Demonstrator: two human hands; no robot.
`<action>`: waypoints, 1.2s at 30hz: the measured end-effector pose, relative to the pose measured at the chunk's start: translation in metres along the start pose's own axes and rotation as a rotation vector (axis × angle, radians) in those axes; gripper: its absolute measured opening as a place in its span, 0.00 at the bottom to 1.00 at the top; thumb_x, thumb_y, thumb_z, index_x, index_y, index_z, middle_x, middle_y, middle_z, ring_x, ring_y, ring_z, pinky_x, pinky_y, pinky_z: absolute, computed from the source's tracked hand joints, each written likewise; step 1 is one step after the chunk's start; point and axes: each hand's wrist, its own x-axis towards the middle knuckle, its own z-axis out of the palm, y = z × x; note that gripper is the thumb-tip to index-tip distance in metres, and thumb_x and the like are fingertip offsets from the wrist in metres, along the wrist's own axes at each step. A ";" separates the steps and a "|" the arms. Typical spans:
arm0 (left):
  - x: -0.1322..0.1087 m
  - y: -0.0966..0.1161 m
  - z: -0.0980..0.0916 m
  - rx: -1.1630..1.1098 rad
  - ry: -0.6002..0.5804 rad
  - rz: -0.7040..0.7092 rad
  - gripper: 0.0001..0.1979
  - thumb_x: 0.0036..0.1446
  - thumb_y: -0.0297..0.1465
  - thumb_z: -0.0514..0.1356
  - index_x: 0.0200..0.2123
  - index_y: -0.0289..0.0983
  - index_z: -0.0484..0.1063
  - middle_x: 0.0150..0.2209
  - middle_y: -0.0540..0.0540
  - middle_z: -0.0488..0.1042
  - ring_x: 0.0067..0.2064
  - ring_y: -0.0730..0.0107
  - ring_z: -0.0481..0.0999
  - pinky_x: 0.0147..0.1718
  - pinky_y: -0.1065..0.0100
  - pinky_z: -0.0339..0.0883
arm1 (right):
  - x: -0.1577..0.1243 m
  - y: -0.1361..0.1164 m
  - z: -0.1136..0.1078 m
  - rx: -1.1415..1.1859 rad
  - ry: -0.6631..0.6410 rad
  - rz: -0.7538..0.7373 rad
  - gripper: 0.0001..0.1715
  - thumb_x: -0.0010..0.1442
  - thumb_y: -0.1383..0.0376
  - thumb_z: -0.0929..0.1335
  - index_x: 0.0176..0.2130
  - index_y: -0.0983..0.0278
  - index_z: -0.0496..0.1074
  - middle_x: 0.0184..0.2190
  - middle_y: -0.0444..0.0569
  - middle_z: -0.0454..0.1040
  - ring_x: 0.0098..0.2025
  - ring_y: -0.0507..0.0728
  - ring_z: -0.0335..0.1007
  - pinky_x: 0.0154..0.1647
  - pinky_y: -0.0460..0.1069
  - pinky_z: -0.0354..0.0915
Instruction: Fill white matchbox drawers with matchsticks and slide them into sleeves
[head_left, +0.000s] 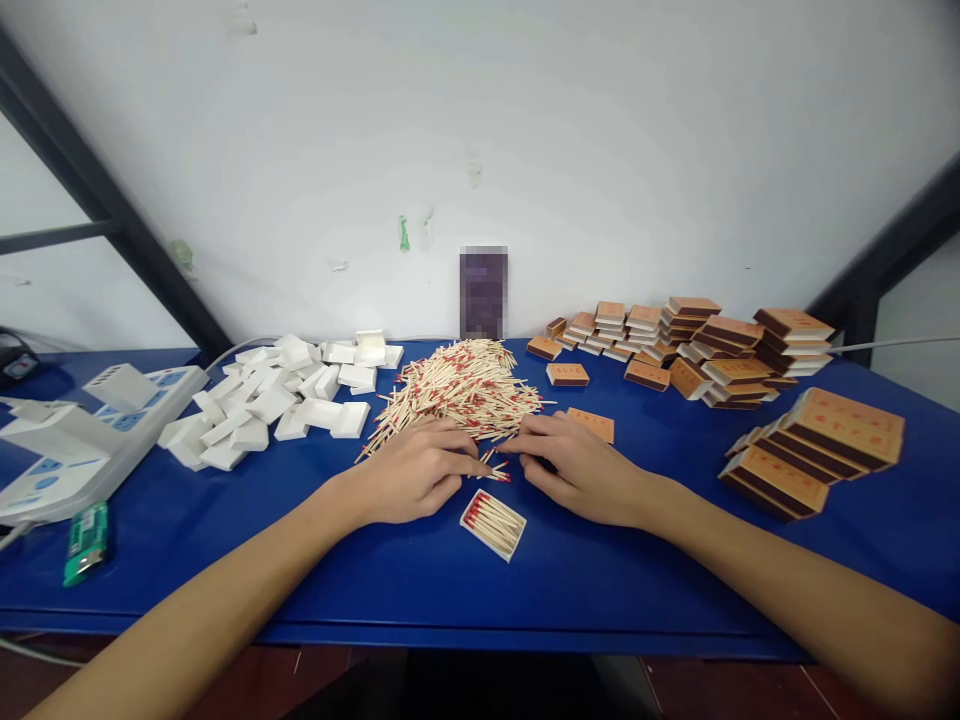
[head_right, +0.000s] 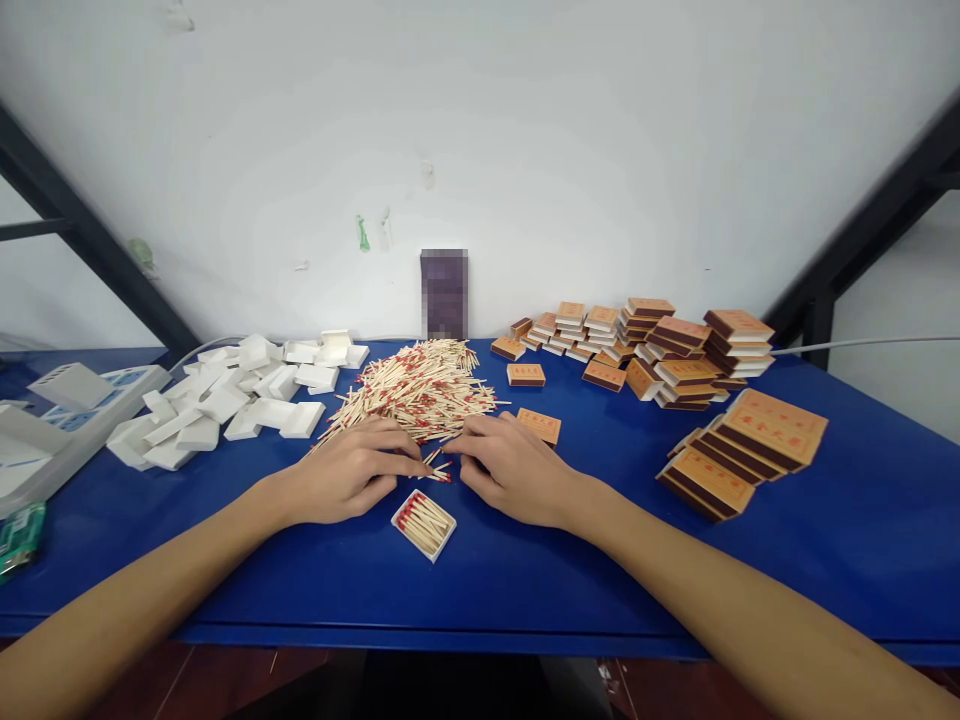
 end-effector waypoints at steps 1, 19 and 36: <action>0.000 0.000 0.000 0.001 0.002 0.003 0.19 0.60 0.22 0.49 0.48 0.39 0.76 0.43 0.45 0.76 0.44 0.63 0.72 0.48 0.59 0.65 | 0.000 0.001 0.000 -0.012 0.001 0.006 0.18 0.65 0.69 0.61 0.50 0.63 0.74 0.36 0.51 0.72 0.39 0.57 0.68 0.39 0.52 0.59; 0.002 0.001 0.003 -0.061 0.018 0.007 0.16 0.63 0.22 0.51 0.46 0.38 0.76 0.41 0.45 0.75 0.43 0.66 0.73 0.46 0.63 0.65 | 0.000 -0.010 -0.004 0.041 -0.078 0.012 0.16 0.66 0.58 0.64 0.52 0.59 0.71 0.41 0.50 0.69 0.41 0.59 0.66 0.42 0.54 0.59; 0.008 -0.002 0.008 -0.126 0.067 -0.044 0.08 0.66 0.30 0.56 0.39 0.36 0.75 0.34 0.47 0.74 0.37 0.69 0.73 0.40 0.67 0.65 | 0.000 -0.012 -0.004 0.144 -0.043 -0.030 0.10 0.59 0.71 0.66 0.42 0.62 0.73 0.36 0.47 0.71 0.39 0.56 0.66 0.44 0.52 0.60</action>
